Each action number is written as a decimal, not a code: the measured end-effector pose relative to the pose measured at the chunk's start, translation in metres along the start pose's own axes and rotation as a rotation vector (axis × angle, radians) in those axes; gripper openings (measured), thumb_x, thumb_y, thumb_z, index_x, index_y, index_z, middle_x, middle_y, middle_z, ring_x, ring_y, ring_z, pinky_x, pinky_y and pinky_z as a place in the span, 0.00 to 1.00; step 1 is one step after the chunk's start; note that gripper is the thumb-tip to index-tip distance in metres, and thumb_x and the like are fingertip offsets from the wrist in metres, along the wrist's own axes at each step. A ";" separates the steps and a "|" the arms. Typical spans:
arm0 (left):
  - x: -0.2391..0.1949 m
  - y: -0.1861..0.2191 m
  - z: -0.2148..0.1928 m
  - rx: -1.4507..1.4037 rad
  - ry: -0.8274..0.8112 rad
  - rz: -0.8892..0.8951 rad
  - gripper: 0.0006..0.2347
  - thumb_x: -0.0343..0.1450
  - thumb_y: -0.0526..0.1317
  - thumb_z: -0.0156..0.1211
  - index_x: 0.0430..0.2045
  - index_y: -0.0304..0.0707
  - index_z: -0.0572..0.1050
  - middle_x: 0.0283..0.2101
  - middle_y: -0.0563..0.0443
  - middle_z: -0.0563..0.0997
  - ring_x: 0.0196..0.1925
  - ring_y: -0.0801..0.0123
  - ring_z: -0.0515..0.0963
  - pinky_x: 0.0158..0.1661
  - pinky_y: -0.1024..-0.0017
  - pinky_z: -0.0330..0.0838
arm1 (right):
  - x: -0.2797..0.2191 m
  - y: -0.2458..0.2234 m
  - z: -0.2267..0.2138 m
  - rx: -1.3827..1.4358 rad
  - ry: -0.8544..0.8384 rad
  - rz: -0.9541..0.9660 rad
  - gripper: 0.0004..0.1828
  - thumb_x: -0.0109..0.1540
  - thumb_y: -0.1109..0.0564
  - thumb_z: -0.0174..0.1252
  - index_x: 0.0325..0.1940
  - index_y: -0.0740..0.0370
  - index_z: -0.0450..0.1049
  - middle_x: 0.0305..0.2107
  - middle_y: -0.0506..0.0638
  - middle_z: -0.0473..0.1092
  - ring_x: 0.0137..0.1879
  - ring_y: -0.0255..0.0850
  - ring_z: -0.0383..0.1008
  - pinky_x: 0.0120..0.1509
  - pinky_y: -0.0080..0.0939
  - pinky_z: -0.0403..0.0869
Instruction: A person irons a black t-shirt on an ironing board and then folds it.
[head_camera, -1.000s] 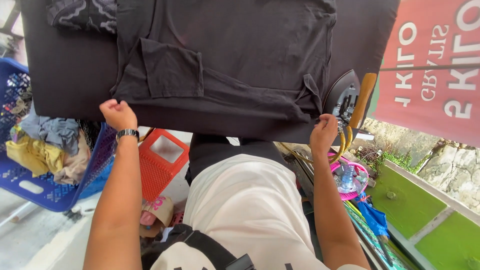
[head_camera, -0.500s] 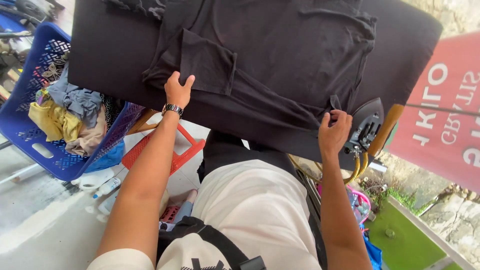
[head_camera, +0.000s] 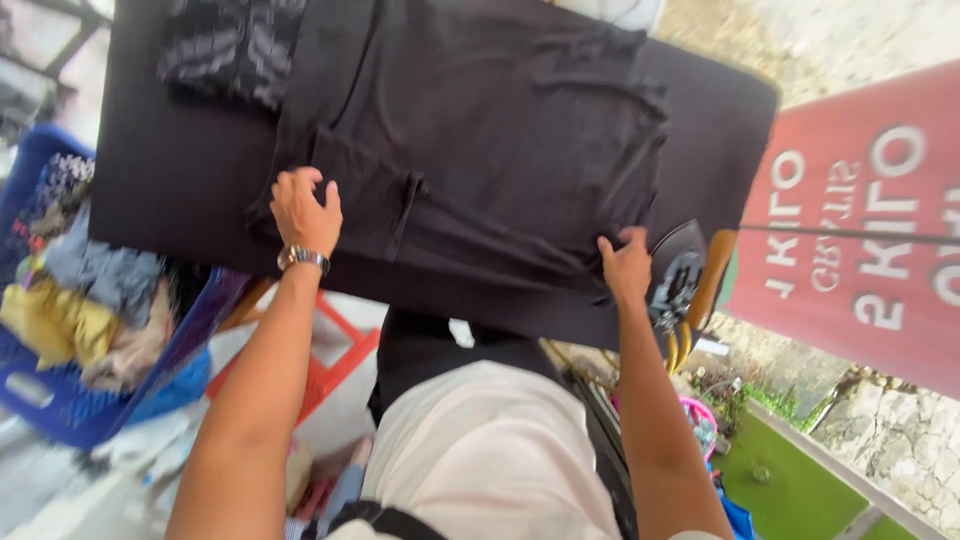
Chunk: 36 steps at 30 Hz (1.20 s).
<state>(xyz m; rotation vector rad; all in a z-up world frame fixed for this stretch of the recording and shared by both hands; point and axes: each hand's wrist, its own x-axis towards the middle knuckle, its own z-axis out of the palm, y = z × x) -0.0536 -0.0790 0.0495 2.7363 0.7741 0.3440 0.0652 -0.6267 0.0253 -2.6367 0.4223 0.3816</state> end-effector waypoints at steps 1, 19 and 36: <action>0.003 0.015 0.005 0.013 0.002 0.102 0.10 0.76 0.42 0.71 0.41 0.48 0.73 0.38 0.55 0.70 0.43 0.51 0.77 0.41 0.51 0.74 | 0.014 0.019 0.012 0.015 -0.007 0.011 0.25 0.69 0.38 0.68 0.61 0.53 0.73 0.43 0.65 0.80 0.54 0.69 0.82 0.57 0.71 0.78; -0.168 0.351 0.095 -0.165 -0.914 1.068 0.26 0.74 0.39 0.69 0.67 0.35 0.66 0.61 0.32 0.68 0.53 0.39 0.71 0.48 0.46 0.71 | 0.176 -0.081 0.007 0.207 0.098 0.206 0.36 0.65 0.32 0.61 0.68 0.57 0.71 0.64 0.60 0.65 0.70 0.62 0.66 0.74 0.66 0.67; -0.201 0.371 0.171 -0.065 -0.842 0.971 0.08 0.78 0.34 0.48 0.43 0.36 0.77 0.36 0.38 0.82 0.31 0.44 0.77 0.28 0.50 0.69 | 0.284 -0.100 0.046 0.250 0.223 -0.087 0.15 0.64 0.39 0.69 0.43 0.49 0.83 0.46 0.55 0.72 0.57 0.59 0.71 0.66 0.55 0.70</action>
